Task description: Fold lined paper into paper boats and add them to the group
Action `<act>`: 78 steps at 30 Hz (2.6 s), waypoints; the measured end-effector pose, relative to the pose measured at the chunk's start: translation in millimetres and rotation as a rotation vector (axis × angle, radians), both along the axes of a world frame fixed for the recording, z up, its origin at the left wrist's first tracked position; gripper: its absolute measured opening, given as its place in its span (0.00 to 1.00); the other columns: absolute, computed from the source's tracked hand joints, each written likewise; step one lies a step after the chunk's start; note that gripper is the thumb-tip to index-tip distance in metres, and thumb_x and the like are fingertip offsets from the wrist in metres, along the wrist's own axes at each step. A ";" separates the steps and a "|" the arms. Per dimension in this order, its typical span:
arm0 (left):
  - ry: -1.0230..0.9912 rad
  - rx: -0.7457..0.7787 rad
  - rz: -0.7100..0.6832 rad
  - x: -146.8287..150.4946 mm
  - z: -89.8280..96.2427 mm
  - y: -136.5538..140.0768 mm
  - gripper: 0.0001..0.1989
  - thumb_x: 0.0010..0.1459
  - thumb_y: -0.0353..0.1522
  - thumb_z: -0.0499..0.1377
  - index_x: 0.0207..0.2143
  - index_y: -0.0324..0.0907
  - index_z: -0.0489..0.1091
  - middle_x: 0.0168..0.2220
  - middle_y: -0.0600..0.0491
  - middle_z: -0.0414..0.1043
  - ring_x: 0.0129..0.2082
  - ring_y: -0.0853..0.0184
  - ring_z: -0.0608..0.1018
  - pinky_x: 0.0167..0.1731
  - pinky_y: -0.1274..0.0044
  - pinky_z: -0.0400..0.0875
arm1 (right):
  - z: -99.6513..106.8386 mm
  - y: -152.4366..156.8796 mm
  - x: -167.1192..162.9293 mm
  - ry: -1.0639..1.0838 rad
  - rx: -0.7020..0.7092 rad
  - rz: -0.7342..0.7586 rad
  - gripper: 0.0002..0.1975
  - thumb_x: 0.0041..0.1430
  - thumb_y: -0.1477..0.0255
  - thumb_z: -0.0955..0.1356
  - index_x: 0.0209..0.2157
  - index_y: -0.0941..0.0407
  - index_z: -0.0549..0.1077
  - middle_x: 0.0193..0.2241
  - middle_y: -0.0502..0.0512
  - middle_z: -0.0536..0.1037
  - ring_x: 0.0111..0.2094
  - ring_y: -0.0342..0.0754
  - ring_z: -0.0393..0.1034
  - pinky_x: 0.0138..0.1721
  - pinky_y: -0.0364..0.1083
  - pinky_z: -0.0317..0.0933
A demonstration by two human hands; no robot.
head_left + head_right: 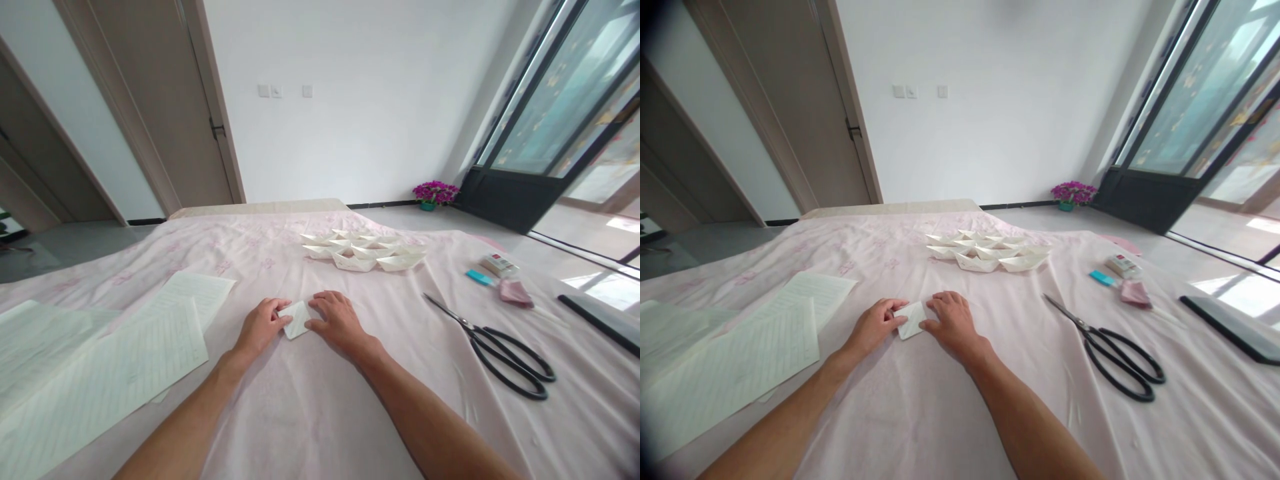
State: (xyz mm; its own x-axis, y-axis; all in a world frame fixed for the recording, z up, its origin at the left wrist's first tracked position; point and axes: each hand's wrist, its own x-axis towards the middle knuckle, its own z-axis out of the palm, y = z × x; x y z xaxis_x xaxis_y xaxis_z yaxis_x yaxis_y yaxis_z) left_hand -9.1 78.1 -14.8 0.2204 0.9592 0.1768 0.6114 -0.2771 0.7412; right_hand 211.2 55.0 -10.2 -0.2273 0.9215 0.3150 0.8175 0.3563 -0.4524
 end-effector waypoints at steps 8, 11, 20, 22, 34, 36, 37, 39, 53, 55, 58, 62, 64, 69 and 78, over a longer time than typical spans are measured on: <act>-0.319 0.030 0.059 6.5 0.4 -11.3 0.12 0.57 0.38 0.59 0.39 0.41 0.75 0.35 0.52 0.78 0.31 0.67 0.76 0.34 0.76 0.70 | 3.4 4.5 -1.6 0.252 0.136 0.080 0.01 0.55 0.72 0.73 0.32 0.52 0.78 0.33 0.49 0.80 0.38 0.48 0.70 0.44 0.46 0.59; -0.297 0.227 0.064 5.9 3.4 -16.5 0.10 0.60 0.37 0.57 0.38 0.42 0.75 0.36 0.51 0.76 0.34 0.67 0.77 0.37 0.76 0.71 | 6.2 4.1 -4.5 0.340 0.244 0.067 0.03 0.58 0.73 0.71 0.31 0.52 0.78 0.31 0.50 0.79 0.35 0.47 0.70 0.41 0.45 0.60; -0.049 0.563 -0.054 -6.3 5.1 -15.0 0.08 0.62 0.28 0.55 0.39 0.42 0.75 0.36 0.51 0.77 0.37 0.68 0.78 0.40 0.77 0.71 | 5.5 1.1 -11.6 0.408 0.190 0.084 0.07 0.61 0.73 0.69 0.31 0.52 0.80 0.29 0.51 0.77 0.33 0.45 0.72 0.36 0.42 0.62; -0.022 0.581 -0.046 -6.6 5.5 -15.8 0.08 0.62 0.28 0.55 0.37 0.42 0.74 0.35 0.51 0.77 0.35 0.68 0.77 0.39 0.77 0.71 | 5.7 0.4 -12.7 0.414 0.190 0.080 0.07 0.61 0.73 0.68 0.31 0.53 0.80 0.30 0.51 0.77 0.33 0.44 0.72 0.36 0.41 0.62; 0.091 0.489 0.101 -2.2 10.4 -25.9 0.09 0.59 0.29 0.54 0.32 0.42 0.74 0.30 0.53 0.76 0.27 0.70 0.75 0.32 0.79 0.68 | 9.2 -3.2 -17.6 0.432 0.204 0.101 0.10 0.62 0.72 0.66 0.31 0.53 0.79 0.30 0.52 0.76 0.32 0.45 0.72 0.36 0.42 0.63; 0.096 0.475 0.109 -1.4 11.6 -26.0 0.08 0.58 0.29 0.54 0.32 0.42 0.74 0.30 0.53 0.76 0.26 0.70 0.74 0.31 0.79 0.68 | 8.1 -2.1 -17.2 0.412 0.209 0.098 0.10 0.63 0.71 0.65 0.32 0.53 0.79 0.31 0.52 0.76 0.33 0.45 0.72 0.37 0.42 0.63; 0.106 0.477 0.116 -1.3 12.6 -26.0 0.08 0.58 0.29 0.55 0.33 0.43 0.75 0.31 0.53 0.77 0.27 0.69 0.75 0.32 0.78 0.68 | 7.6 -1.4 -16.8 0.399 0.213 0.098 0.10 0.63 0.71 0.65 0.33 0.53 0.79 0.31 0.52 0.76 0.33 0.45 0.72 0.37 0.42 0.63; 0.148 0.505 0.124 -1.0 15.5 -26.2 0.08 0.59 0.31 0.56 0.35 0.44 0.75 0.34 0.52 0.78 0.33 0.66 0.77 0.37 0.76 0.68 | 6.9 -0.2 -16.0 0.374 0.222 0.105 0.10 0.64 0.70 0.65 0.34 0.53 0.79 0.32 0.53 0.76 0.34 0.45 0.72 0.38 0.42 0.63; 0.303 0.597 0.116 11.0 19.9 -27.3 0.12 0.63 0.34 0.53 0.43 0.44 0.76 0.39 0.48 0.78 0.39 0.60 0.77 0.43 0.70 0.68 | 14.0 -4.0 -27.0 0.239 0.270 0.084 0.10 0.66 0.67 0.65 0.43 0.51 0.79 0.37 0.54 0.78 0.38 0.46 0.73 0.41 0.43 0.64; 0.295 0.594 0.106 11.1 18.6 -27.0 0.13 0.63 0.34 0.53 0.45 0.44 0.75 0.40 0.48 0.79 0.40 0.60 0.77 0.44 0.70 0.68 | 17.3 -6.5 -30.6 0.210 0.282 0.050 0.11 0.65 0.65 0.66 0.45 0.50 0.78 0.39 0.54 0.79 0.39 0.47 0.73 0.42 0.44 0.63; 0.282 0.585 0.100 11.6 18.2 -26.8 0.13 0.63 0.34 0.53 0.46 0.44 0.74 0.41 0.48 0.78 0.41 0.60 0.77 0.45 0.69 0.68 | 20.9 -9.2 -34.6 0.170 0.297 0.015 0.10 0.64 0.65 0.66 0.44 0.49 0.78 0.39 0.54 0.79 0.39 0.47 0.73 0.42 0.44 0.62; 0.253 0.576 0.117 11.3 18.9 -26.3 0.13 0.63 0.33 0.53 0.46 0.44 0.75 0.42 0.49 0.79 0.41 0.60 0.77 0.45 0.70 0.68 | 22.6 -10.0 -35.9 0.149 0.309 -0.010 0.10 0.64 0.69 0.65 0.40 0.49 0.79 0.37 0.53 0.79 0.38 0.46 0.72 0.41 0.44 0.61; 0.245 0.570 0.119 11.0 18.8 -26.1 0.14 0.63 0.33 0.53 0.46 0.44 0.75 0.42 0.49 0.79 0.41 0.61 0.78 0.45 0.70 0.69 | 23.6 -10.6 -36.5 0.158 0.305 -0.017 0.10 0.64 0.70 0.65 0.40 0.49 0.78 0.37 0.52 0.79 0.38 0.46 0.72 0.42 0.44 0.61; 0.238 0.570 0.096 13.0 18.8 -27.0 0.14 0.64 0.34 0.52 0.47 0.43 0.75 0.42 0.48 0.79 0.42 0.61 0.78 0.46 0.71 0.69 | 25.6 -12.7 -40.2 0.161 0.277 0.011 0.10 0.64 0.68 0.65 0.44 0.49 0.77 0.39 0.53 0.79 0.40 0.47 0.72 0.44 0.44 0.61; 0.175 0.542 0.108 12.9 20.5 -25.4 0.13 0.63 0.33 0.53 0.45 0.44 0.76 0.42 0.49 0.80 0.42 0.61 0.79 0.47 0.70 0.69 | 24.9 -9.5 -39.5 0.151 0.304 -0.024 0.10 0.60 0.73 0.65 0.41 0.50 0.77 0.37 0.53 0.79 0.39 0.48 0.72 0.42 0.44 0.62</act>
